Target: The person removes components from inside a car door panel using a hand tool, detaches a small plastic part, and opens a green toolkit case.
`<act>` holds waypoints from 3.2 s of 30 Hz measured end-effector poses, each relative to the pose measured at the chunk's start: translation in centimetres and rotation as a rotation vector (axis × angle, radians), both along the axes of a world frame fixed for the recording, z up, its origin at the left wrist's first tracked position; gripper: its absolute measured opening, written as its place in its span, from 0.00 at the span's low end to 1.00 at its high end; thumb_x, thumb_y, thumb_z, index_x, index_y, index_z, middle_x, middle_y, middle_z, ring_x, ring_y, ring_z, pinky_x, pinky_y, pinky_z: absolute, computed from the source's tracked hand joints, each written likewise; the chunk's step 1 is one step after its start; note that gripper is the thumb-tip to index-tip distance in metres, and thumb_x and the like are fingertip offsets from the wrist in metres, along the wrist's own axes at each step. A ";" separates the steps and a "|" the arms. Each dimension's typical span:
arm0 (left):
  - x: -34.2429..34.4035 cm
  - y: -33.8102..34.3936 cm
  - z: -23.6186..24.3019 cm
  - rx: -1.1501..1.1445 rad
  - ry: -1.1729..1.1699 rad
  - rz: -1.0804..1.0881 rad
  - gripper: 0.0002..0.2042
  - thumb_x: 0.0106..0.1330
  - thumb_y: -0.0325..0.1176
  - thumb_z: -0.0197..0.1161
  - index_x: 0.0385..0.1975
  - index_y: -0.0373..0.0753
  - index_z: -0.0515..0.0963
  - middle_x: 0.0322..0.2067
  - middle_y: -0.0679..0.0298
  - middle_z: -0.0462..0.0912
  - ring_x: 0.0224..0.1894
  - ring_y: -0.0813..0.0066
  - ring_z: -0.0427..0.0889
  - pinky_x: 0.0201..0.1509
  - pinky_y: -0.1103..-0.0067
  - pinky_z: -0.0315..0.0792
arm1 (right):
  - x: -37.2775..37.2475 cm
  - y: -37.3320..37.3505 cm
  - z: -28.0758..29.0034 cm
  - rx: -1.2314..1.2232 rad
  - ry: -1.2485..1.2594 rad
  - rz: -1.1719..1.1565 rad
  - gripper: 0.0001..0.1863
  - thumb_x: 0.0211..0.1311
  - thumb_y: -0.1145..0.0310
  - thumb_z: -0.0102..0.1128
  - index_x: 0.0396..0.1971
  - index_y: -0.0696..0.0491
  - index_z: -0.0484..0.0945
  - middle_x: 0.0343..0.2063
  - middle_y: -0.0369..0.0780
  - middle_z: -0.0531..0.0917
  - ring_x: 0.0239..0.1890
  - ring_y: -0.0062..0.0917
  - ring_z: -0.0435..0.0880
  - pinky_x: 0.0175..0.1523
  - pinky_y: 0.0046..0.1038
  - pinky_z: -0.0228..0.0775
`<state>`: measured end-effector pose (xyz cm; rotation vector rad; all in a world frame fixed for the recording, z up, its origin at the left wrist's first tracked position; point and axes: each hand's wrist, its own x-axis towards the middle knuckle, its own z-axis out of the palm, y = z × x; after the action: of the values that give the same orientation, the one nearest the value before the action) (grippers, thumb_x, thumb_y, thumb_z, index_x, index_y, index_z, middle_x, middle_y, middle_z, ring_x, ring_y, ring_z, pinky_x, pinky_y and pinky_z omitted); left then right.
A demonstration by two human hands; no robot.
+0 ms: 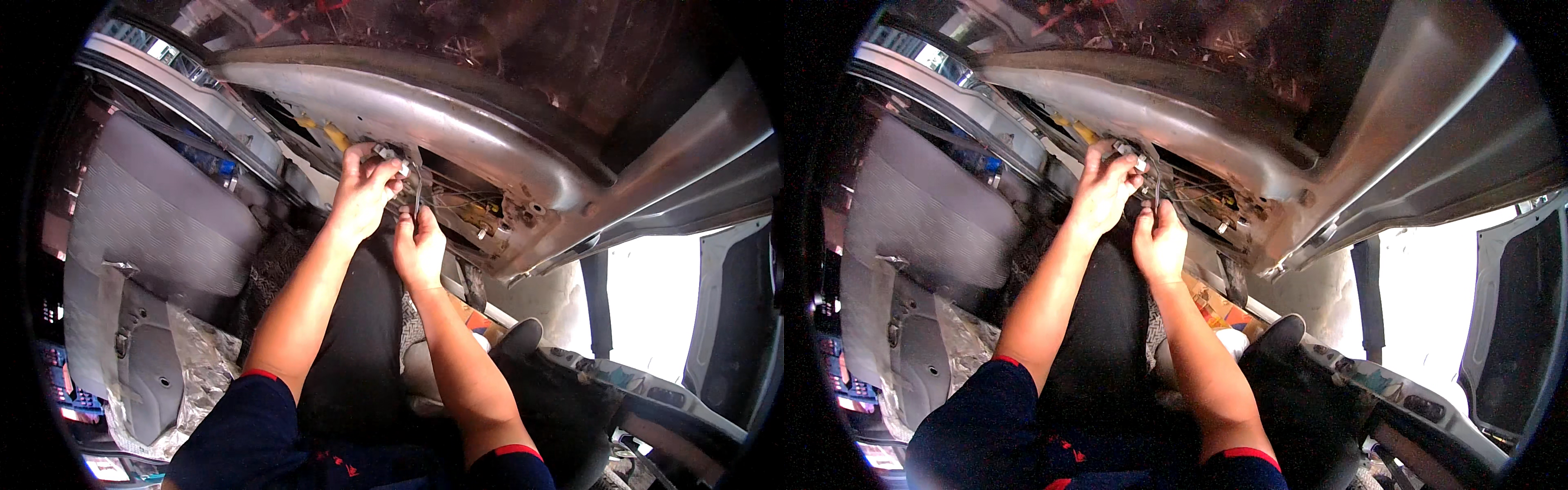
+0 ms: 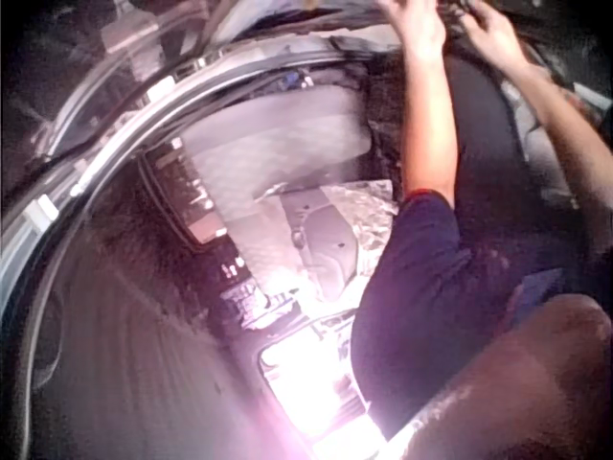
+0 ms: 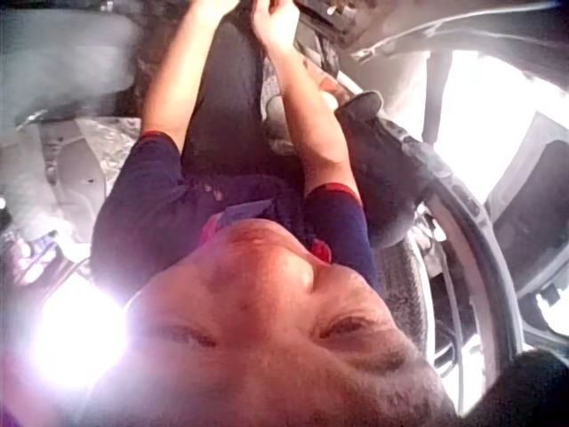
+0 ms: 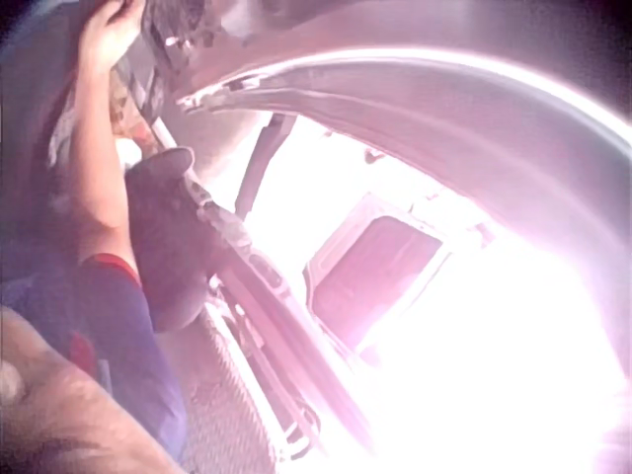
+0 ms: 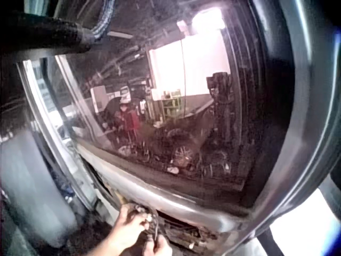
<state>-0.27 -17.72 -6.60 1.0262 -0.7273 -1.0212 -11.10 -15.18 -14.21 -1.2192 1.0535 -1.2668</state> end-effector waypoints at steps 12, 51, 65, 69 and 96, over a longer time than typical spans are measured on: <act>1.0 0.1 -0.1 -0.026 0.004 -0.037 0.19 0.71 0.27 0.63 0.58 0.49 0.66 0.42 0.63 0.79 0.44 0.70 0.80 0.46 0.72 0.74 | -0.6 -0.5 1.6 -0.147 0.037 -0.066 0.12 0.69 0.64 0.59 0.32 0.58 0.75 0.27 0.54 0.82 0.31 0.52 0.82 0.39 0.43 0.76; 1.2 -0.5 -1.6 -0.221 -0.249 -0.034 0.26 0.68 0.19 0.65 0.59 0.36 0.57 0.47 0.60 0.74 0.48 0.75 0.79 0.52 0.76 0.78 | -2.8 -0.3 4.7 0.231 0.237 0.206 0.18 0.80 0.57 0.54 0.32 0.54 0.77 0.22 0.30 0.77 0.22 0.13 0.71 0.27 0.20 0.64; 1.2 -0.4 -1.3 -0.209 -0.219 -0.055 0.28 0.66 0.15 0.62 0.60 0.37 0.55 0.46 0.60 0.72 0.44 0.77 0.77 0.49 0.79 0.76 | -0.7 0.2 4.0 0.236 -0.048 0.164 0.16 0.82 0.62 0.52 0.30 0.54 0.74 0.24 0.27 0.74 0.27 0.10 0.67 0.32 0.17 0.62; 1.2 -0.2 -0.8 -0.182 -0.208 -0.067 0.28 0.66 0.16 0.63 0.61 0.37 0.55 0.47 0.59 0.72 0.47 0.76 0.77 0.52 0.77 0.76 | -0.5 0.2 3.5 0.207 -0.075 0.159 0.16 0.82 0.62 0.52 0.31 0.54 0.74 0.25 0.28 0.74 0.26 0.11 0.67 0.31 0.18 0.62; 0.1 -0.3 -0.9 -0.198 -0.230 0.048 0.27 0.65 0.15 0.63 0.59 0.35 0.56 0.44 0.59 0.73 0.39 0.79 0.78 0.45 0.82 0.77 | -1.5 1.0 6.8 0.077 -0.230 0.074 0.29 0.75 0.77 0.53 0.72 0.56 0.58 0.30 0.36 0.77 0.24 0.15 0.73 0.28 0.18 0.69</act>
<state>-0.14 -18.05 -7.45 0.9921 -0.9680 -0.7797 -12.56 -14.22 -7.39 -1.0187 0.8739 -1.2641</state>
